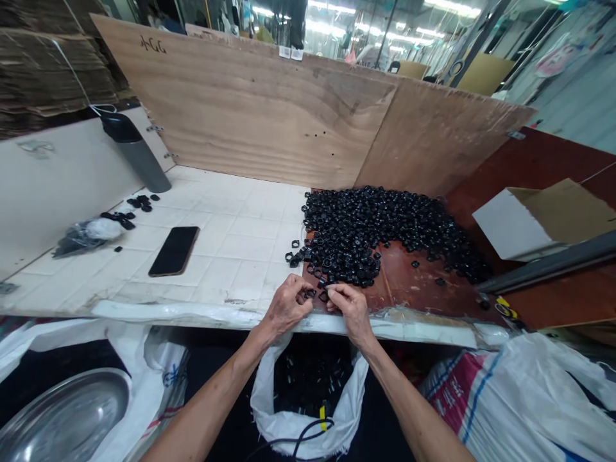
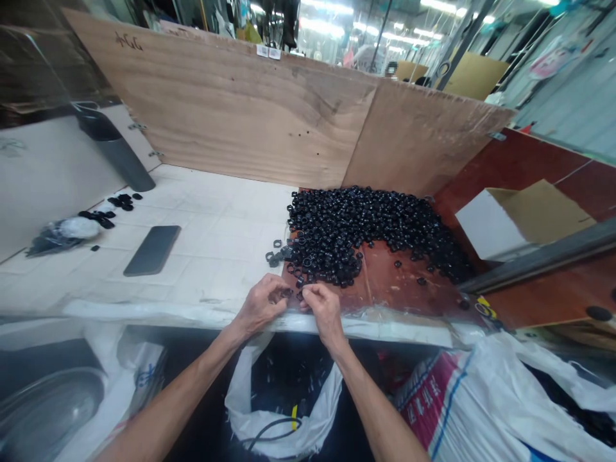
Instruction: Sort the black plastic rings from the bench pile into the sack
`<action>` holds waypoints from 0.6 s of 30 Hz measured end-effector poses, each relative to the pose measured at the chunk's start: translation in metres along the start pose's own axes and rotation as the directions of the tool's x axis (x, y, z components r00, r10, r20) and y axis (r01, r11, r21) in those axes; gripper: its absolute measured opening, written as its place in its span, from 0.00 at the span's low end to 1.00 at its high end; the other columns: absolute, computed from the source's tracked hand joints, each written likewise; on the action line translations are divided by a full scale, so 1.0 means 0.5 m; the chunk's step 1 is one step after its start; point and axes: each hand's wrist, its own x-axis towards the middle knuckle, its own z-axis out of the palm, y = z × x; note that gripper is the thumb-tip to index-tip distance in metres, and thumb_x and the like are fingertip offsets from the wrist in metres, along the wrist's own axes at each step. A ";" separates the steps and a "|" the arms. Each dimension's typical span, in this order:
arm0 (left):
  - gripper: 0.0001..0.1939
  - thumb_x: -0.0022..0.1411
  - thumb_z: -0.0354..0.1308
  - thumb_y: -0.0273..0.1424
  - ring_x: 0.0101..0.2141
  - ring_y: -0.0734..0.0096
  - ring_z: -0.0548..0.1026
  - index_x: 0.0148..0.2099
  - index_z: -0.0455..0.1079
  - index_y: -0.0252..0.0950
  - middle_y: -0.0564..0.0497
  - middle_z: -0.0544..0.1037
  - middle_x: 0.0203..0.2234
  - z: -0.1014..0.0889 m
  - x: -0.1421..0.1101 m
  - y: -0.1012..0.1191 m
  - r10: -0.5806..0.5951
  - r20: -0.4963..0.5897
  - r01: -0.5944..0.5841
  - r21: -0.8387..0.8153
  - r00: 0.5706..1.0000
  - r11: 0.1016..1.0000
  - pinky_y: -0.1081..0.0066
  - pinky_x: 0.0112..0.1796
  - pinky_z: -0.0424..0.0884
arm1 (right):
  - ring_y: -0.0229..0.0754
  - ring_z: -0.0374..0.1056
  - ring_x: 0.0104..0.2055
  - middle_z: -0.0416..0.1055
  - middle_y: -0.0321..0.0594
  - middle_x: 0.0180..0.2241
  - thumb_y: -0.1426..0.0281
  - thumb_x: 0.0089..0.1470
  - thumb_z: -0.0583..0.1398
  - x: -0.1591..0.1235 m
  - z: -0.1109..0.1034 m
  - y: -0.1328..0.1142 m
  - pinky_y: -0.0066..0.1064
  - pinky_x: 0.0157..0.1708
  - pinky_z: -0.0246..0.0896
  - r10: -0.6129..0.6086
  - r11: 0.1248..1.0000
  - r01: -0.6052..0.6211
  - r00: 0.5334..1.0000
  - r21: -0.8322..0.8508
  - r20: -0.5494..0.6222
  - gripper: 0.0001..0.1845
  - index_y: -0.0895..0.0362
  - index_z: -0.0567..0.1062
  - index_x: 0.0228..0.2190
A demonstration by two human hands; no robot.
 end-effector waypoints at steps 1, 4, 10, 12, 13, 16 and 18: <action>0.12 0.54 0.58 0.22 0.29 0.75 0.74 0.42 0.73 0.35 0.49 0.74 0.37 -0.001 0.001 0.003 -0.001 0.007 0.001 -0.031 1.000 1.000 0.74 0.30 0.74 | 0.40 0.71 0.25 0.74 0.36 0.22 0.59 0.52 0.64 -0.005 0.003 0.001 0.32 0.31 0.68 0.005 0.999 -0.004 1.000 0.035 -0.009 0.15 0.59 0.77 0.34; 0.14 0.54 0.57 0.21 0.32 0.73 0.75 0.44 0.74 0.35 0.49 0.76 0.37 -0.005 0.003 0.012 -0.010 0.036 0.014 -0.094 0.999 0.995 0.73 0.33 0.75 | 0.40 0.71 0.26 0.75 0.36 0.23 0.59 0.54 0.64 -0.018 0.007 0.002 0.33 0.33 0.69 -0.033 0.999 0.034 0.999 0.039 -0.032 0.14 0.58 0.75 0.33; 0.16 0.56 0.58 0.24 0.41 0.67 0.78 0.48 0.72 0.35 0.48 0.78 0.41 -0.001 -0.006 0.018 -0.051 0.127 0.085 -0.284 0.991 0.955 0.68 0.43 0.76 | 0.42 0.72 0.36 0.74 0.42 0.35 0.62 0.54 0.64 -0.022 0.019 0.000 0.32 0.37 0.68 -0.225 0.965 0.218 0.974 -0.142 -0.032 0.11 0.57 0.74 0.25; 0.14 0.57 0.59 0.26 0.41 0.67 0.78 0.48 0.71 0.35 0.48 0.78 0.41 -0.002 -0.008 0.022 -0.063 0.132 0.104 -0.333 0.989 0.937 0.67 0.44 0.77 | 0.43 0.71 0.38 0.74 0.42 0.35 0.65 0.54 0.63 -0.023 0.024 0.004 0.33 0.39 0.67 -0.286 0.941 0.279 0.958 -0.190 -0.010 0.10 0.57 0.74 0.26; 0.14 0.57 0.60 0.27 0.41 0.67 0.78 0.47 0.71 0.34 0.48 0.78 0.41 -0.002 -0.008 0.025 -0.072 0.133 0.116 -0.357 0.988 0.927 0.67 0.43 0.77 | 0.43 0.71 0.38 0.73 0.42 0.36 0.65 0.54 0.63 -0.025 0.025 0.006 0.33 0.39 0.67 -0.298 0.935 0.291 0.955 -0.202 -0.002 0.08 0.57 0.74 0.27; 0.12 0.57 0.61 0.27 0.39 0.68 0.78 0.45 0.70 0.33 0.48 0.78 0.39 -0.007 -0.007 0.035 -0.097 0.135 0.145 -0.413 0.986 0.899 0.69 0.42 0.76 | 0.41 0.72 0.35 0.74 0.40 0.35 0.66 0.55 0.63 -0.031 0.025 0.007 0.32 0.37 0.69 -0.266 0.945 0.264 0.964 -0.193 0.016 0.08 0.56 0.75 0.37; 0.11 0.57 0.61 0.26 0.38 0.69 0.78 0.44 0.71 0.33 0.48 0.77 0.38 -0.011 -0.005 0.040 -0.088 0.129 0.134 -0.407 0.988 0.903 0.70 0.40 0.76 | 0.41 0.72 0.35 0.74 0.41 0.37 0.66 0.56 0.62 -0.034 0.022 0.002 0.32 0.36 0.69 -0.251 0.946 0.254 0.967 -0.202 0.040 0.12 0.56 0.74 0.42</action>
